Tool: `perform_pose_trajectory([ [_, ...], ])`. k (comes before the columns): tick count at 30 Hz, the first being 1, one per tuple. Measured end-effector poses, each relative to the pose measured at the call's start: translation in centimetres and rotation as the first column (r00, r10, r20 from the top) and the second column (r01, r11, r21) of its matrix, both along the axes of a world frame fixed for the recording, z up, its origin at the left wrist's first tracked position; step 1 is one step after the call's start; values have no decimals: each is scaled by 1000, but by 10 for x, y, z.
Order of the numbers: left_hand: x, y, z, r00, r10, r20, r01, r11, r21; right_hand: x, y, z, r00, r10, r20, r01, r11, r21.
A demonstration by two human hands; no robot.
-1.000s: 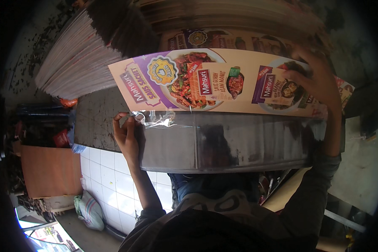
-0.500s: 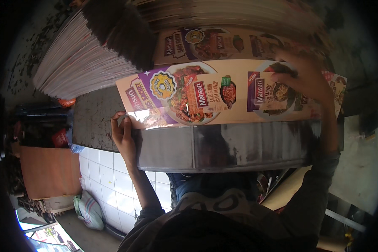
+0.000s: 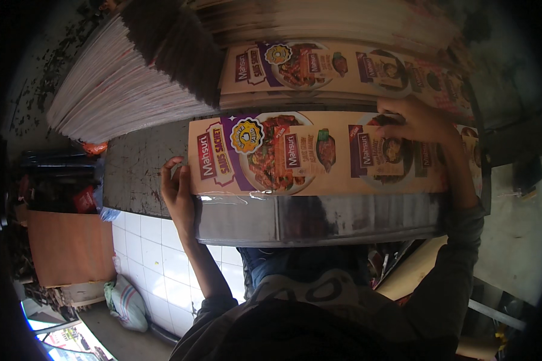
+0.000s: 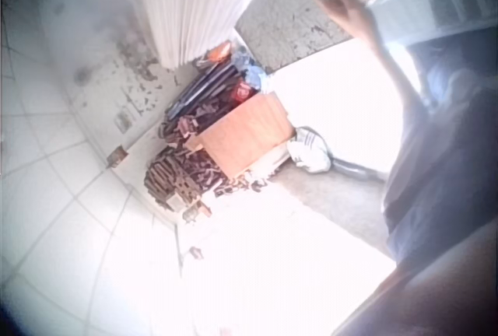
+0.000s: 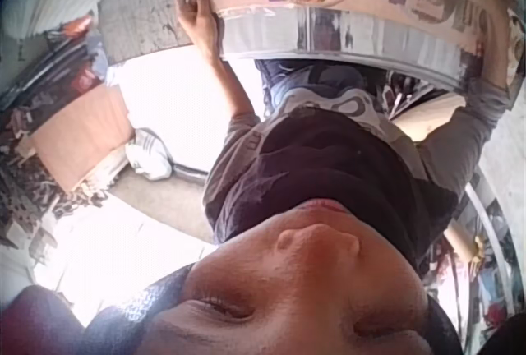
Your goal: The person inserts printed cardboard strips one at a time into clear plastic sleeves by hand.
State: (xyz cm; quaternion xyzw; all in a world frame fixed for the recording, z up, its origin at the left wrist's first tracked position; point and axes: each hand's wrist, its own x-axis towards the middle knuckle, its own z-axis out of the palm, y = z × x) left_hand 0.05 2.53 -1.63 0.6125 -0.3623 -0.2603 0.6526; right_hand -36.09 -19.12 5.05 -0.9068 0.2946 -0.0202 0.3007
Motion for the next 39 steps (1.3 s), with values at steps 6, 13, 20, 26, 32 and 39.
perform_pose_trajectory([
  [6,10,1,3,990,-89,112,80,994,80,0,5,5,1000,15,1,-15,1000,6],
  [13,-14,-4,46,876,-58,480,-181,881,437,-30,29,3,994,-85,72,105,934,-342],
  [20,-5,-19,45,231,-391,891,155,919,363,-91,62,3,922,-379,78,383,864,-327],
  [26,-2,-38,37,307,-454,836,298,880,369,-117,71,-17,907,-389,160,418,800,-431],
  [32,-6,-43,38,246,-440,864,226,892,390,-111,74,-25,869,-450,206,485,692,-535],
  [39,-3,-42,37,247,-409,879,220,907,360,-108,74,-27,844,-468,260,533,692,-486],
])
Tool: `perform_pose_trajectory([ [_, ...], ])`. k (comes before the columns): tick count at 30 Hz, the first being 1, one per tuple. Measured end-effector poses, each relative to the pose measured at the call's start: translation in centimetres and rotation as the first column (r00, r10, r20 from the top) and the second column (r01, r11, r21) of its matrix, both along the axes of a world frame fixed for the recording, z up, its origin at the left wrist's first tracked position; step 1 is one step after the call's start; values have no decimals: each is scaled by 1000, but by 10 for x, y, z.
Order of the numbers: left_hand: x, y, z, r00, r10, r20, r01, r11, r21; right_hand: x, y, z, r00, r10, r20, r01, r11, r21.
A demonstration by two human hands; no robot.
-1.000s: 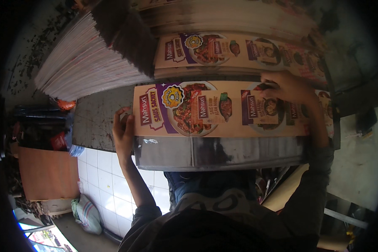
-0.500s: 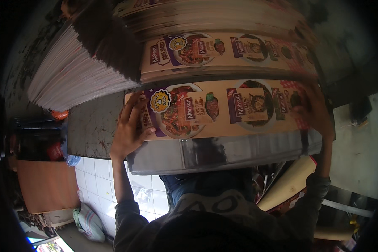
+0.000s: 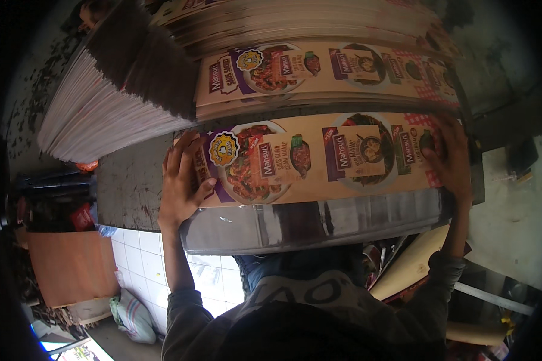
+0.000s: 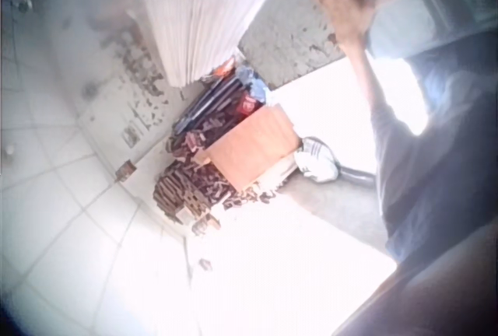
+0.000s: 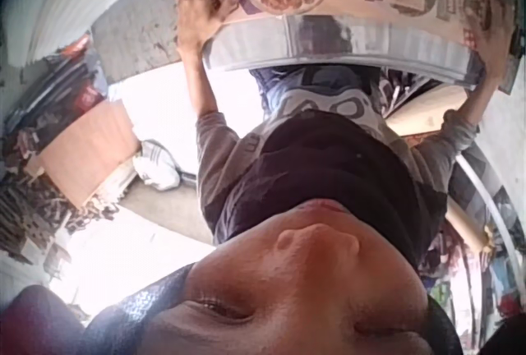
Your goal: The person inserts printed cardboard strips one at a time into clear plastic sleeves by hand.
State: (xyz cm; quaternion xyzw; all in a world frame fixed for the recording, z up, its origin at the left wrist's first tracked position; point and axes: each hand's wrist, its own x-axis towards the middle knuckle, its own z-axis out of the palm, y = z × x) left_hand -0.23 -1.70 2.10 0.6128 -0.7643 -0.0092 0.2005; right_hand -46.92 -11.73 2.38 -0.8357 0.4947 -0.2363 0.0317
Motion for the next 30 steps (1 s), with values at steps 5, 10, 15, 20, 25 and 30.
perform_pose_trajectory([
  [5,0,-4,-5,999,-10,-39,7,998,-61,5,0,3,999,2,32,-2,1000,12],
  [10,-2,-3,-3,997,6,-78,-15,994,-107,5,-2,2,999,9,43,-9,1000,4],
  [15,0,0,-9,995,75,-73,-82,991,-106,7,0,3,998,0,55,-1,1000,26],
  [20,0,1,-5,995,47,-83,-60,985,-162,8,-1,4,1000,-4,20,4,1000,-1],
  [25,3,0,-12,996,42,-77,-59,970,-235,8,1,-1,992,-107,-69,103,993,-53],
  [30,2,2,-12,992,28,-120,-68,934,-351,9,1,1,995,-99,-23,98,994,-52],
])
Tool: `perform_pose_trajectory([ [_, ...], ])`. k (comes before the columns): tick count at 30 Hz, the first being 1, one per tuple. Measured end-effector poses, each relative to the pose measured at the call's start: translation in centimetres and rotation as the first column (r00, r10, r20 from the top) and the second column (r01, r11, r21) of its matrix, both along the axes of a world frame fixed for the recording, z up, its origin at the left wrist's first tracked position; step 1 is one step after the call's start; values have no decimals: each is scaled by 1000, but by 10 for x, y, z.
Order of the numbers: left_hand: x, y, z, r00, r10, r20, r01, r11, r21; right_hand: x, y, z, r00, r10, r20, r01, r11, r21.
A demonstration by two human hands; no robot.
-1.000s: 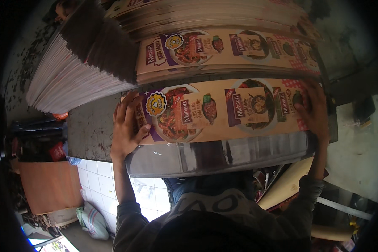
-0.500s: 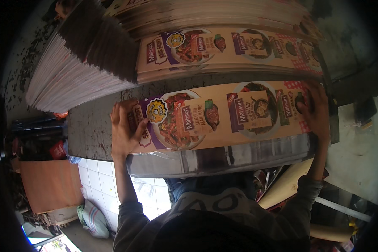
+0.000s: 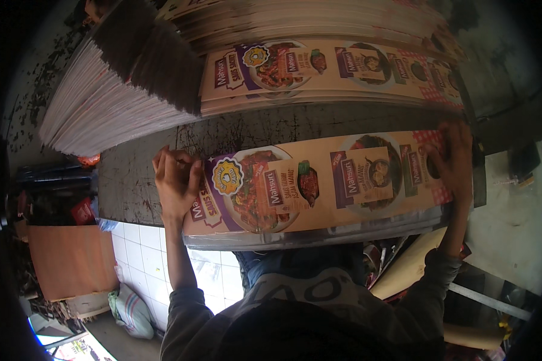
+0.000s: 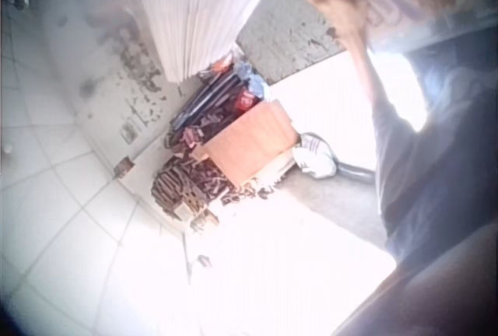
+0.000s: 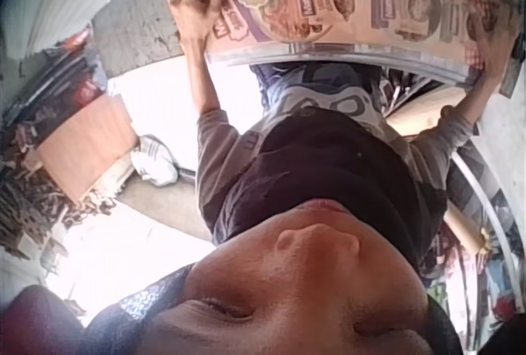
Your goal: The person inserts printed cardboard strips one at a time into clear plastic sleeves by hand.
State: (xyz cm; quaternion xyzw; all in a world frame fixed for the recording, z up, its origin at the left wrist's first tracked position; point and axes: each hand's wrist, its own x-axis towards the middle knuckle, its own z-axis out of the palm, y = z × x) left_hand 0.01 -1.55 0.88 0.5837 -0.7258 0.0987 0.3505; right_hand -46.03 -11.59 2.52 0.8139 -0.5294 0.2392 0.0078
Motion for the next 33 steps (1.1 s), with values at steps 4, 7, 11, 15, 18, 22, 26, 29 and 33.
perform_pose_trajectory([
  [4,1,3,0,1000,2,8,-2,1000,-12,-1,1,2,1000,-14,27,13,999,29],
  [7,0,5,1,1000,19,8,-19,1000,-24,-6,1,0,999,-34,-25,36,998,54],
  [11,-1,7,4,996,18,-84,-4,986,168,-7,1,-3,999,45,-16,-46,999,-9],
  [15,-2,15,11,999,16,-43,-3,954,299,2,3,5,995,68,-67,-67,997,24],
  [18,2,14,9,993,24,-112,13,947,322,8,5,1,996,87,-35,-87,996,-9],
  [22,10,13,3,979,2,-206,63,948,310,19,4,5,995,101,15,-102,993,58],
  [26,12,12,-3,960,-30,-279,113,952,285,12,-2,-3,978,174,112,-181,982,53],
  [29,13,12,-5,950,-18,-313,117,946,301,10,-1,-4,980,151,128,-159,986,55],
  [33,12,12,-5,960,11,-278,79,948,310,13,-1,-4,982,88,167,-111,985,133],
])
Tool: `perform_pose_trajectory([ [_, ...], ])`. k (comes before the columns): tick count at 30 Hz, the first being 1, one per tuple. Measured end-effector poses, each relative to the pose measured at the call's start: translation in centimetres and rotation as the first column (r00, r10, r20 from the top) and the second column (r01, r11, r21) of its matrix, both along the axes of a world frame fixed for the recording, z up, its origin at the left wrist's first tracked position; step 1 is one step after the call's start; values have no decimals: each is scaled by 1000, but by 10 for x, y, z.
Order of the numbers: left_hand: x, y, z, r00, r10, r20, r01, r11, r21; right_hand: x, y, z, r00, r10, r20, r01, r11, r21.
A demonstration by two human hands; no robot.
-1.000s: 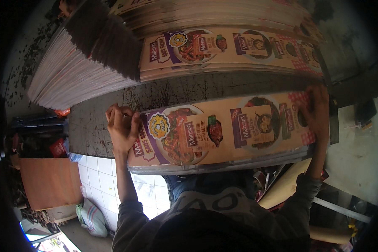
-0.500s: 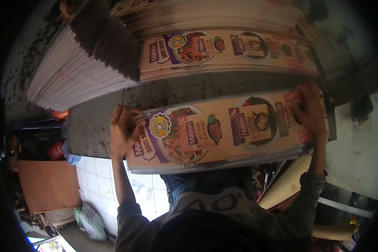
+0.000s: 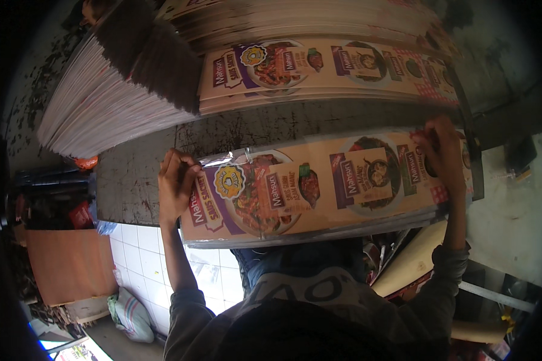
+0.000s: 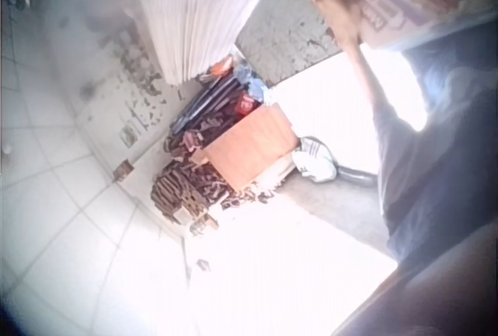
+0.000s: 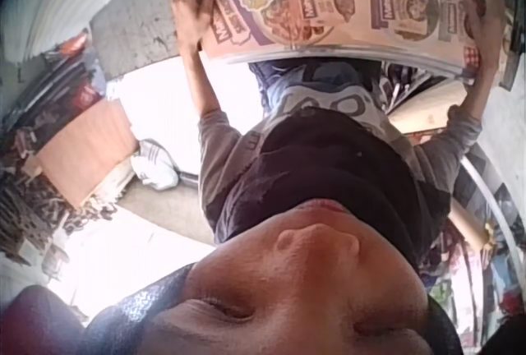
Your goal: The person inserts printed cardboard strips one at a time into clear plastic sleeves by hand.
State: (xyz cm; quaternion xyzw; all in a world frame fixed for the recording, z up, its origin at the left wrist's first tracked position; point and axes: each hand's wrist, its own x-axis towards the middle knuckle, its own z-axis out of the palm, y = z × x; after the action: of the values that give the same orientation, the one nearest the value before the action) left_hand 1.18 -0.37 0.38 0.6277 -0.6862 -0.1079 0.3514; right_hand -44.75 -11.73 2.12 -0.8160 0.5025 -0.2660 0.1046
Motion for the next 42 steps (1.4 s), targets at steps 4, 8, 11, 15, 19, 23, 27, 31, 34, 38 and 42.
perform_pose_trajectory([
  [4,-1,0,3,998,-7,69,8,1000,-11,0,-2,-2,998,50,48,-48,998,-31],
  [8,-3,-1,5,990,13,139,-6,999,-52,4,-4,0,998,65,-15,-66,993,-102],
  [11,-5,-4,3,996,38,74,-36,999,-29,0,-4,-2,997,66,-25,-69,988,-140],
  [15,-1,2,-1,991,117,-65,-115,993,32,3,-1,-1,1000,4,-26,-5,1000,-29],
  [19,-2,2,1,992,128,-8,-128,992,-6,-30,-11,-1,994,-44,-99,29,989,-145],
  [23,-1,1,-1,992,120,-37,-122,992,-38,-50,-20,-6,984,-171,-51,170,985,-10],
  [27,1,1,-6,973,148,-177,-145,989,33,-42,-17,-7,972,-225,-72,225,974,-3],
  [31,1,0,-4,981,141,-133,-141,990,9,-41,-18,-7,969,-236,-70,234,972,-40],
  [34,0,-1,-4,990,120,-69,-123,991,-43,-41,-19,-7,971,-232,-55,231,973,-32],
  [38,-1,-1,-2,987,148,-70,-148,989,11,-39,-20,-5,983,-185,-21,184,982,-47],
  [42,-4,4,0,947,227,-226,-211,973,91,-45,-21,-12,976,-214,-49,210,975,-74],
])
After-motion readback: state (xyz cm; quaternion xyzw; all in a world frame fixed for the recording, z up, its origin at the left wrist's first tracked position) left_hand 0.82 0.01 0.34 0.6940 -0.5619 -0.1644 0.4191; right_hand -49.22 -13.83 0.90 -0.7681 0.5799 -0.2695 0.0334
